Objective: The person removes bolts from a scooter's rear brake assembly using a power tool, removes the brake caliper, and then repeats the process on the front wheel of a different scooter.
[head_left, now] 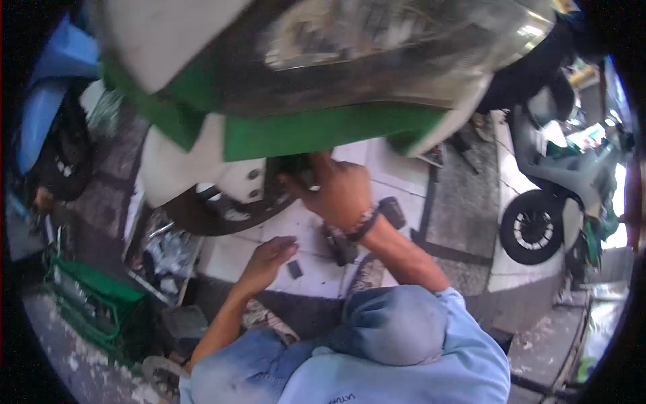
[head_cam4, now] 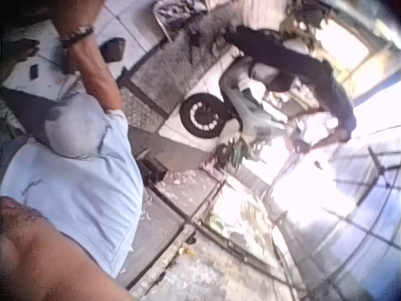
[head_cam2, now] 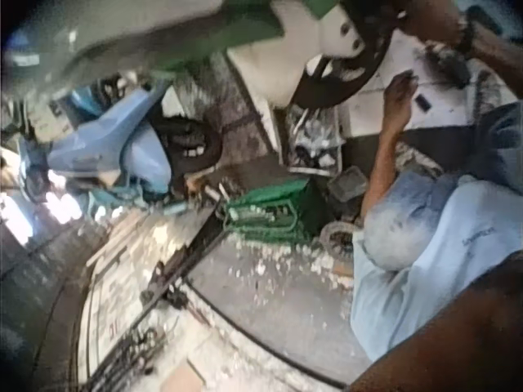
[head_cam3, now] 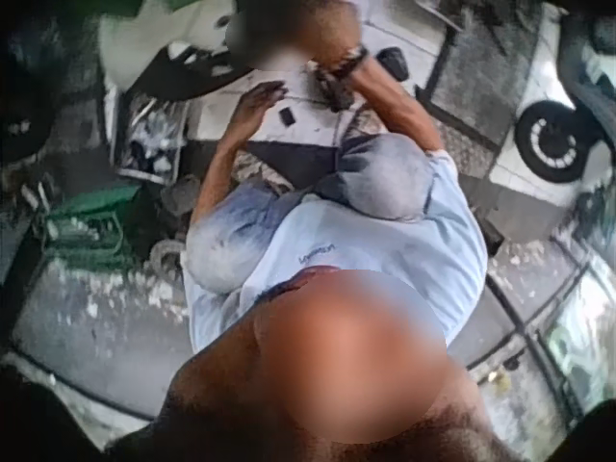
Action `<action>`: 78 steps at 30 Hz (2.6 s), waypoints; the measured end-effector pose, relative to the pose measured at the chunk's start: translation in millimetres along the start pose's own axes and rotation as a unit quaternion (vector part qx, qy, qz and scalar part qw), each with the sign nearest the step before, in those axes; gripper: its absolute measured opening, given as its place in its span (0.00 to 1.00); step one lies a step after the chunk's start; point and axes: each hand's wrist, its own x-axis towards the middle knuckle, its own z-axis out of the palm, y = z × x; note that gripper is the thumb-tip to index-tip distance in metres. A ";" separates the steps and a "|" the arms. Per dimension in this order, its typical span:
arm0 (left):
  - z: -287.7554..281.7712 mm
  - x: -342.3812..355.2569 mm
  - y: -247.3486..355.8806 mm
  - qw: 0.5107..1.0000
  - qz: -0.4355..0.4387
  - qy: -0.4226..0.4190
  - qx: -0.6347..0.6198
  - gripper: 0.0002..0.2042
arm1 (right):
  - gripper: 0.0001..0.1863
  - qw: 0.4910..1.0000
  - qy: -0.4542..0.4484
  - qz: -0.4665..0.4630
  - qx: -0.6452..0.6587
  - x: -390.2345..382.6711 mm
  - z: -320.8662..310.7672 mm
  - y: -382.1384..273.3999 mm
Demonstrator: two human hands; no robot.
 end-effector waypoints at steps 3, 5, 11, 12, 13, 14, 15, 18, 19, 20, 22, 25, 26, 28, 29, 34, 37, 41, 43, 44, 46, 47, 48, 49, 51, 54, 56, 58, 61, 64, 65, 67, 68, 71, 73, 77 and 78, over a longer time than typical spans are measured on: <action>-2.9 -2.6 -8.3 1.000 0.002 0.000 0.013 0.20 | 0.20 0.992 0.099 -0.081 0.021 -11.8 1.2 -12.8; -1.9 -3.9 -3.1 1.000 -0.008 0.006 0.022 0.20 | 0.20 0.998 0.035 -0.052 -0.008 -16.7 11.3 -17.1; -2.3 -4.3 -1.7 1.000 -0.019 0.007 -0.023 0.22 | 0.19 0.999 -0.037 0.008 0.007 -20.2 50.2 -5.2; -2.8 -4.0 -2.6 1.000 -0.021 0.011 -0.016 0.22 | 0.17 0.999 -0.020 0.000 0.043 -20.8 55.3 -2.8; -3.4 -3.9 -4.6 1.000 -0.024 0.016 -0.010 0.22 | 0.16 0.997 -0.004 -0.008 0.079 -20.0 56.1 -3.7; -3.0 -4.1 -6.1 1.000 -0.024 0.015 -0.009 0.22 | 0.16 0.997 -0.002 -0.007 0.079 -20.6 54.7 -4.2; -2.2 -4.5 -7.6 1.000 -0.023 0.012 -0.015 0.22 | 0.15 0.998 -0.005 -0.011 0.054 -22.0 51.7 -5.3; -4.5 -3.8 -6.4 1.000 -0.011 0.009 -0.010 0.22 | 0.14 0.999 -0.010 -0.012 0.029 -22.2 48.2 -6.3; -3.7 -6.1 -6.3 1.000 -0.009 0.009 -0.007 0.21 | 0.14 0.999 -0.022 -0.008 0.031 -24.5 48.0 -6.4; -3.8 -6.4 -6.0 1.000 -0.010 0.012 -0.006 0.21 | 0.14 0.999 -0.022 -0.010 0.034 -24.9 49.8 -4.3; -5.1 -8.6 -4.4 0.999 -0.024 0.013 0.024 0.22 | 0.17 0.999 -0.042 -0.022 0.014 -25.5 56.0 -0.5; 1.6 -2.8 -3.0 1.000 0.002 -0.009 0.021 0.23 | 0.24 0.999 -0.044 -0.020 0.025 -25.6 24.3 5.7; 2.0 -3.8 -3.2 1.000 -0.025 -0.011 -0.004 0.23 | 0.20 0.997 -0.069 0.028 0.009 -25.9 12.4 4.9; -5.4 -4.9 -15.4 1.000 -0.022 -0.002 0.007 0.23 | 0.16 0.992 0.088 0.011 0.087 -20.5 10.4 11.6; -7.3 -4.7 -14.4 1.000 -0.020 0.007 0.004 0.23 | 0.18 0.996 0.051 0.056 0.052 -22.2 13.9 26.7; -61.5 -35.6 -30.8 0.975 0.043 0.049 0.212 0.24 | 0.20 0.986 -0.152 0.062 -0.026 -68.3 44.4 69.1; -129.6 -69.4 -51.4 0.963 -0.012 0.071 0.261 0.24 | 0.15 0.963 -0.254 0.044 -0.082 -94.1 60.1 104.0; -209.5 -125.2 -66.5 0.908 -0.136 0.340 0.204 0.18 | 0.14 0.953 -0.276 0.098 -0.083 -110.4 73.9 124.3; -269.9 -180.7 -108.5 0.828 -0.095 0.543 0.102 0.17 | 0.14 0.956 -0.289 0.047 -0.035 -114.3 101.1 105.1; -257.6 -177.6 -85.3 0.780 -0.077 0.596 0.174 0.18 | 0.14 0.955 -0.293 0.034 -0.028 -114.1 99.7 102.4; -278.4 -170.0 -113.7 0.775 -0.087 0.601 0.175 0.25 | 0.15 0.941 -0.336 0.038 -0.025 -114.0 98.2 88.4; -268.5 -156.0 -113.6 0.778 -0.086 0.599 0.170 0.25 | 0.15 0.944 -0.328 0.025 -0.026 -118.5 98.7 86.0; -251.5 -132.1 -115.3 0.758 -0.113 0.580 0.278 0.30 | 0.14 0.947 -0.319 0.014 -0.028 -121.4 98.1 85.3; -235.4 -112.1 -115.2 0.730 -0.134 0.550 0.383 0.36 | 0.17 0.943 -0.333 0.004 -0.019 -122.4 92.7 87.1; -218.3 -84.1 -128.1 0.753 -0.110 0.517 0.391 0.40 | 0.17 0.934 -0.356 0.012 -0.032 -124.6 91.4 94.5; -215.1 -65.4 -174.6 0.732 -0.098 0.454 0.498 0.46 | 0.22 0.911 -0.405 0.066 -0.047 -121.2 97.4 124.1; -219.4 -85.7 -146.6 0.765 -0.169 0.488 0.385 0.40 | 0.25 0.909 -0.382 0.149 -0.077 -100.8 86.7 113.7; -253.6 -112.8 -126.9 0.829 -0.126 0.497 0.225 0.35 | 0.27 0.947 -0.248 0.198 -0.056 -91.5 92.7 155.4; -286.1 -111.9 -140.9 0.834 -0.063 0.468 0.286 0.34 | 0.30 0.967 -0.038 0.217 -0.129 -77.3 109.9 288.3; -300.8 -115.9 -160.1 0.757 -0.125 0.485 0.421 0.36 | 0.33 0.906 -0.055 0.320 -0.270 -56.4 88.5 341.8; -288.3 -105.3 -157.3 0.764 -0.143 0.462 0.426 0.36 | 0.34 0.899 -0.031 0.311 -0.307 -65.3 78.7 355.2; -283.7 -110.5 -152.4 0.772 -0.162 0.438 0.431 0.36 | 0.33 0.893 -0.041 0.363 -0.265 -51.4 64.8 362.7; -289.6 -121.5 -161.3 0.777 -0.163 0.432 0.428 0.36 | 0.33 0.887 -0.057 0.401 -0.223 -39.8 61.4 364.5; -284.9 -126.8 -168.4 0.790 -0.114 0.410 0.441 0.34 | 0.31 0.884 0.050 0.410 -0.221 -29.9 52.1 393.8; -267.6 -117.0 -156.9 0.816 -0.123 0.356 0.439 0.32 | 0.30 0.850 0.135 0.455 -0.231 -28.7 37.8 430.2; -279.9 -175.3 -155.9 0.853 -0.160 0.393 0.303 0.28 | 0.25 0.822 -0.013 0.565 -0.071 3.5 43.3 452.3; -242.9 -155.2 -128.7 0.874 -0.170 0.389 0.235 0.27 | 0.25 0.812 -0.010 0.578 -0.077 -11.2 35.3 470.6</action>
